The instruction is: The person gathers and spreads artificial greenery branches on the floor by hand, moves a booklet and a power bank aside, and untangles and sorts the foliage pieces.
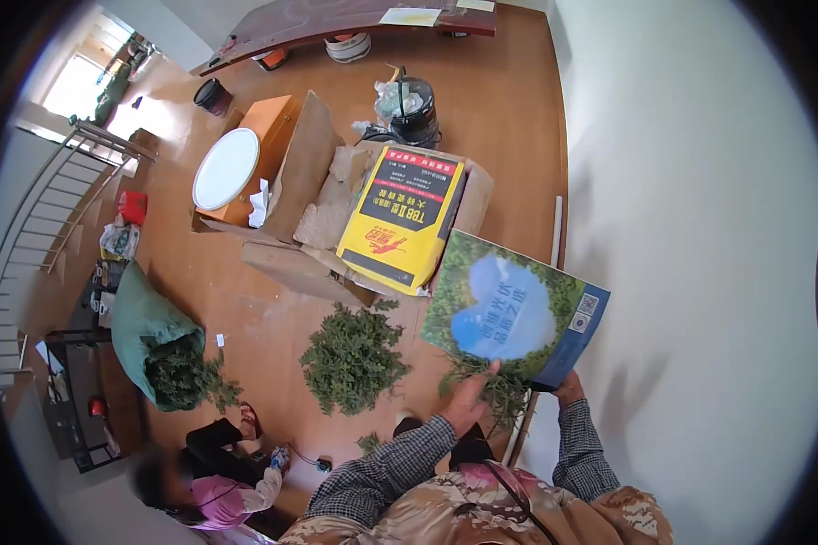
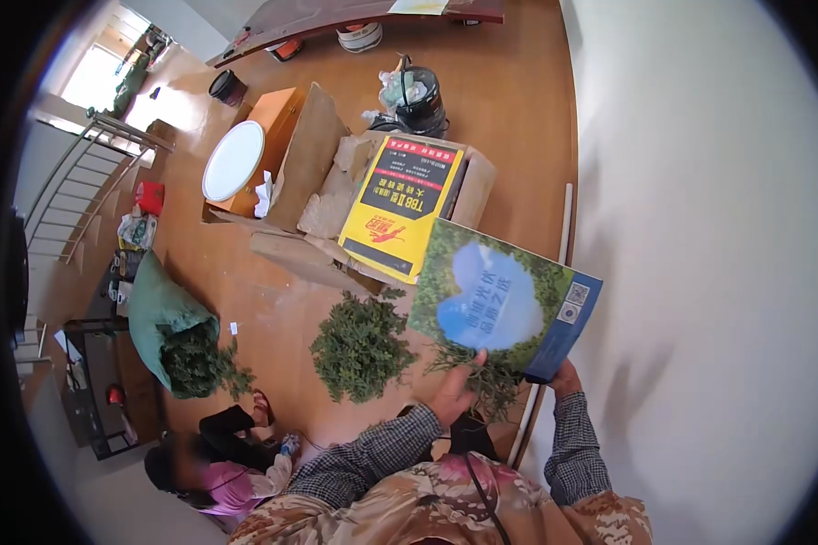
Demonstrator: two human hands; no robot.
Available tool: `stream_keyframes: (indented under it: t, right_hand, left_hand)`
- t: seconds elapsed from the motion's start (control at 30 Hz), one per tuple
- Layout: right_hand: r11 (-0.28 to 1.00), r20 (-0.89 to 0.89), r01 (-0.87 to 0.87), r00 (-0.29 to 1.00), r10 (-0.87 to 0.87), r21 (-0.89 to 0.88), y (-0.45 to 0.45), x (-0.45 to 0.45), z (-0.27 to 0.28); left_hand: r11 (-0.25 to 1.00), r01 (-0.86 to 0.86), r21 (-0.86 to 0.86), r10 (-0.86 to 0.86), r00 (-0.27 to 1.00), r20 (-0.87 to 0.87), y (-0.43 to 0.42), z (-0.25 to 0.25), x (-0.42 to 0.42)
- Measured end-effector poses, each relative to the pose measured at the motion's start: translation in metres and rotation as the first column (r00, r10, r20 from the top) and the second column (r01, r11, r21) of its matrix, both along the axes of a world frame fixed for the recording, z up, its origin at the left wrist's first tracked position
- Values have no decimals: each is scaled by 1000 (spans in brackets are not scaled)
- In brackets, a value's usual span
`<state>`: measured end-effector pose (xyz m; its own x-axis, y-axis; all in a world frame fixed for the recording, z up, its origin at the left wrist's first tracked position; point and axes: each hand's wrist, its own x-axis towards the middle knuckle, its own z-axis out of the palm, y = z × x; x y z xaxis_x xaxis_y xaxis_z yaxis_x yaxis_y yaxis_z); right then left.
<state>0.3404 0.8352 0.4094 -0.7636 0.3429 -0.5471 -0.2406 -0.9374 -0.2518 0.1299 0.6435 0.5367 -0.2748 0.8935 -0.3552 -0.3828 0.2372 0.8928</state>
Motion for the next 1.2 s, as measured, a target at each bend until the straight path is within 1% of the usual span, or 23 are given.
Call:
stream_keyframes:
  t: [0.07,0.17,0.2,0.23,0.27,0.3,0.33,0.37,0.4,0.47,0.57,0.63,0.67,0.7,0.8,0.83,0.87,0.9,0.97,1.0,1.07,1.13,1.2]
  right_hand:
    - [999,31,33,999,-34,31,6,-25,31]
    - [996,36,35,999,-38,88,38,-74,87]
    - [995,43,18,999,-23,100,53,-81,98]
    - [995,50,2,999,-7,102,71,-91,105]
    - [994,50,-22,999,17,105,93,-103,112]
    - [993,57,-43,998,36,111,114,-112,119]
    - [991,64,-62,996,55,116,133,-120,125]
    - [990,65,-78,995,70,121,154,-129,132]
    - [987,70,-100,993,92,123,174,-139,139]
    - [983,97,-134,988,122,124,214,-150,157]
    - [978,127,-171,979,156,117,267,-166,192]
    - [973,146,-202,972,185,110,303,-187,211]
    - [972,161,-215,967,197,100,320,-196,220]
    - [969,174,-228,962,210,91,334,-206,230]
    - [960,151,-264,957,247,98,373,-204,233]
    - [957,146,-273,955,257,100,384,-208,234]
    - [952,138,-288,952,273,103,395,-207,228]
    - [949,126,-301,949,288,97,407,-212,225]
    - [939,72,-320,947,313,125,420,-211,211]
    - [934,35,-326,945,324,146,421,-208,205]
    - [924,-35,-346,934,355,162,443,-219,184]
    - [910,-91,-380,913,398,166,474,-246,171]
    - [898,-131,-409,893,431,160,510,-278,159]
  left_hand:
    - [996,92,-4,-88,936,-340,13,33,-17]
    - [994,51,92,6,845,-536,55,66,-48]
    - [993,36,115,37,820,-571,74,91,-53]
    - [995,44,90,-10,940,-342,93,114,-62]
    - [995,14,95,4,983,-184,115,127,-71]
    - [995,-25,92,27,999,-22,136,141,-80]
    - [990,-130,53,119,978,173,159,141,-77]
    - [970,-243,-1,227,907,353,182,140,-75]
    - [922,-368,-117,359,705,612,213,141,-84]
    - [901,-427,-73,349,615,707,248,152,-94]
    - [947,-321,20,258,794,550,290,157,-114]
    - [951,-304,51,278,918,284,316,164,-144]
    - [951,-296,94,301,952,-47,337,159,-142]
    - [945,-312,99,326,865,-381,351,165,-155]
    - [954,-295,52,298,924,-239,374,166,-165]
    - [947,-320,-6,320,947,9,379,171,-180]
    - [940,-334,-62,339,909,243,383,172,-192]
    - [934,-337,-116,352,815,461,386,174,-203]
    - [834,-532,-146,484,579,656,386,173,-185]
    - [784,-605,-138,491,469,734,384,176,-168]
    - [762,-622,-181,494,378,783,414,162,-159]
    - [754,-649,-102,545,531,648,441,163,-179]
    - [757,-641,-127,529,487,695,498,99,-184]
